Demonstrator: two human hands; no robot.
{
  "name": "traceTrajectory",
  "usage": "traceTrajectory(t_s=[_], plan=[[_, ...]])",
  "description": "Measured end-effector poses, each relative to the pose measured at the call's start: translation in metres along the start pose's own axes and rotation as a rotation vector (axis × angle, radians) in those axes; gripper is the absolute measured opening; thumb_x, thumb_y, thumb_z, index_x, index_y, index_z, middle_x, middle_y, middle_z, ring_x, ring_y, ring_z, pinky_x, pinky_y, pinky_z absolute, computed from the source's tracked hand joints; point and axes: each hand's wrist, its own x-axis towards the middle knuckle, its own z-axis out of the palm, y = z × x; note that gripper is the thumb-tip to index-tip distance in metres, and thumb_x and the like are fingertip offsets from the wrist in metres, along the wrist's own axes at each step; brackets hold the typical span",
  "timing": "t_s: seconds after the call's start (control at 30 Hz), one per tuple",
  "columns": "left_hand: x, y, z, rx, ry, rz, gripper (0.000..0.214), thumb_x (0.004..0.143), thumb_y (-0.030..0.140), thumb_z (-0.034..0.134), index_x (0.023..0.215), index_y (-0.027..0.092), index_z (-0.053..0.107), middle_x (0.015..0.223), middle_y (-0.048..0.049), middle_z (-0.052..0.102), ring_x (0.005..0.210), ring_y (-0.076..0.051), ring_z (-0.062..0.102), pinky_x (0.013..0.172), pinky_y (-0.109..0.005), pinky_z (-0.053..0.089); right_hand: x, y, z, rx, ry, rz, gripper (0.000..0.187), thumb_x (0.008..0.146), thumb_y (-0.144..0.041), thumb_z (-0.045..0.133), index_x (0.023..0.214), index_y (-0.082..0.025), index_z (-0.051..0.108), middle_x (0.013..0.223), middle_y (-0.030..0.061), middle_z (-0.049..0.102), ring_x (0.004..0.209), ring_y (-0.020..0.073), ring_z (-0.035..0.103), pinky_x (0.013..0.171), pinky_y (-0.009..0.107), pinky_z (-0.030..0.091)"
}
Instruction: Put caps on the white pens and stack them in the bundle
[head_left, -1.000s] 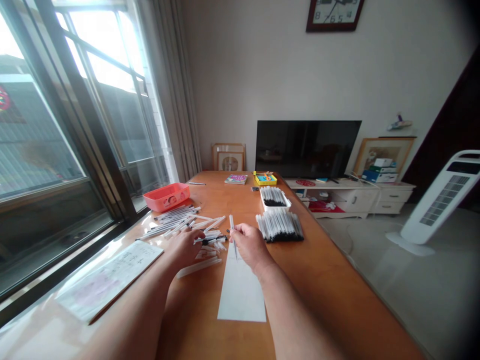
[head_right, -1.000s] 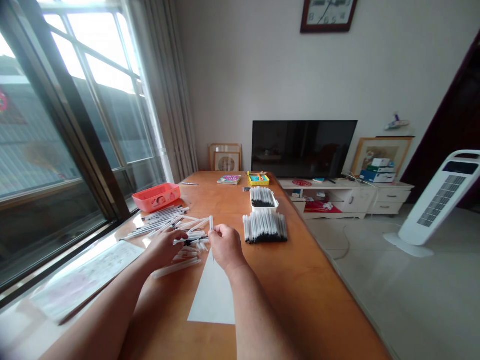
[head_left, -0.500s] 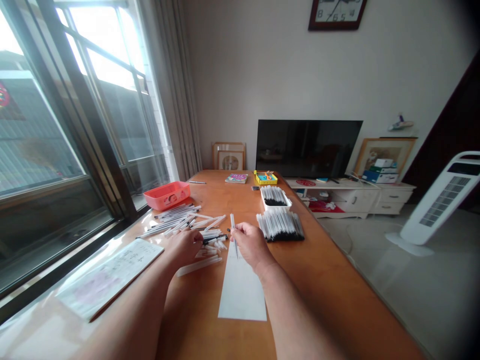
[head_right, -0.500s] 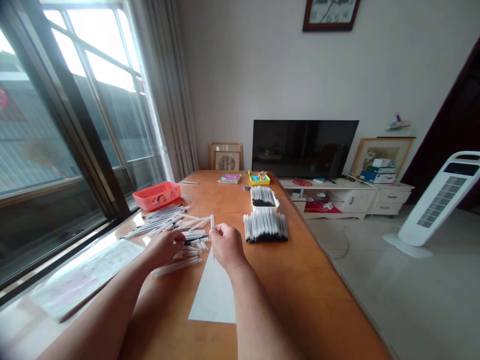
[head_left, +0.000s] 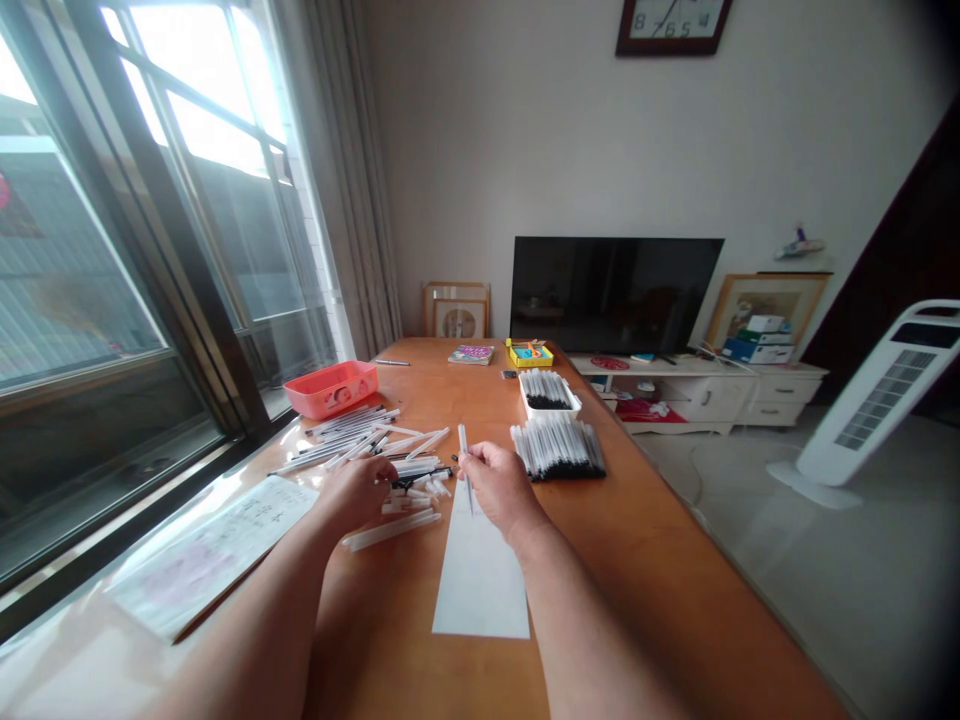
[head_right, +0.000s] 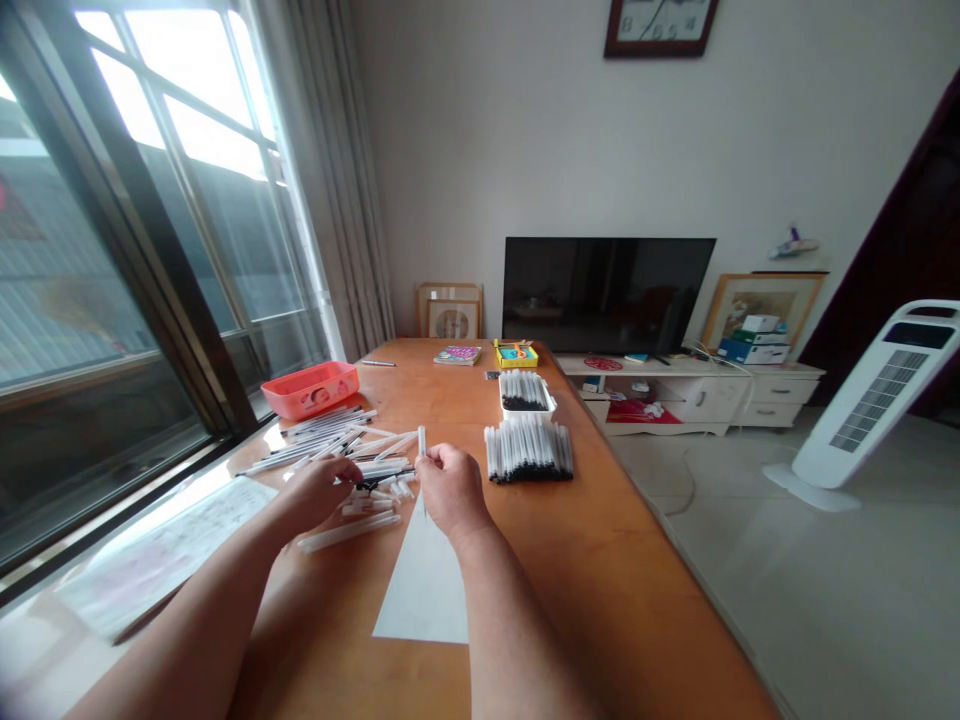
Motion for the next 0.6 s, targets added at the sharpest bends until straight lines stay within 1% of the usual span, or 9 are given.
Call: traceTrajectory(t_s=[0.2, 0.33, 0.43, 0.53, 0.6], plan=[[0.0004, 0.0027, -0.0001, 0.019, 0.005, -0.027, 0.029, 0.076, 0.019, 0.059, 0.095, 0.027, 0.078, 0.102, -0.0066, 0.073, 0.087, -0.024, 0.063, 0.076, -0.032, 0.043, -0.0001, 0.0020, 0.0007, 0.007, 0.000, 0.000, 0.024, 0.085, -0.038, 0.058, 0.081, -0.020, 0.073, 0.071, 0.0013, 0.072, 0.068, 0.0168, 0.062, 0.061, 0.025, 0.041], [0.0032, 0.0041, 0.0026, 0.021, 0.003, -0.049, 0.022, 0.078, 0.024, 0.061, 0.091, 0.026, 0.078, 0.098, -0.0051, 0.074, 0.088, -0.023, 0.064, 0.073, -0.030, 0.043, -0.0006, 0.0014, 0.0012, 0.002, -0.001, 0.004, 0.025, 0.085, -0.039, 0.058, 0.083, -0.020, 0.073, 0.071, 0.0012, 0.072, 0.067, 0.0167, 0.061, 0.060, 0.025, 0.041], [0.0050, 0.0050, 0.0033, -0.006, 0.007, -0.037, 0.018, 0.079, 0.025, 0.061, 0.087, 0.024, 0.077, 0.092, -0.0054, 0.074, 0.085, -0.023, 0.065, 0.072, -0.029, 0.043, -0.0012, -0.0007, 0.0012, 0.007, -0.010, 0.016, 0.025, 0.085, -0.039, 0.058, 0.081, -0.019, 0.073, 0.070, 0.0015, 0.072, 0.065, 0.0162, 0.061, 0.060, 0.025, 0.041], [0.0058, 0.0062, 0.0013, -0.032, 0.060, -0.014, 0.017, 0.083, 0.026, 0.058, 0.083, 0.022, 0.074, 0.089, -0.0068, 0.073, 0.082, -0.023, 0.064, 0.072, -0.030, 0.043, -0.0015, -0.0020, 0.0009, 0.008, -0.016, 0.013, 0.025, 0.085, -0.039, 0.058, 0.078, -0.019, 0.071, 0.070, 0.0013, 0.071, 0.064, 0.0158, 0.059, 0.059, 0.025, 0.040], [0.0055, 0.0089, -0.0015, -0.081, 0.101, -0.033, 0.018, 0.086, 0.028, 0.056, 0.081, 0.021, 0.072, 0.086, -0.0067, 0.072, 0.080, -0.021, 0.063, 0.072, -0.031, 0.043, -0.0016, -0.0021, 0.0008, 0.012, -0.020, 0.015, 0.025, 0.085, -0.040, 0.058, 0.077, -0.019, 0.071, 0.069, 0.0011, 0.071, 0.065, 0.0158, 0.059, 0.058, 0.025, 0.040]])
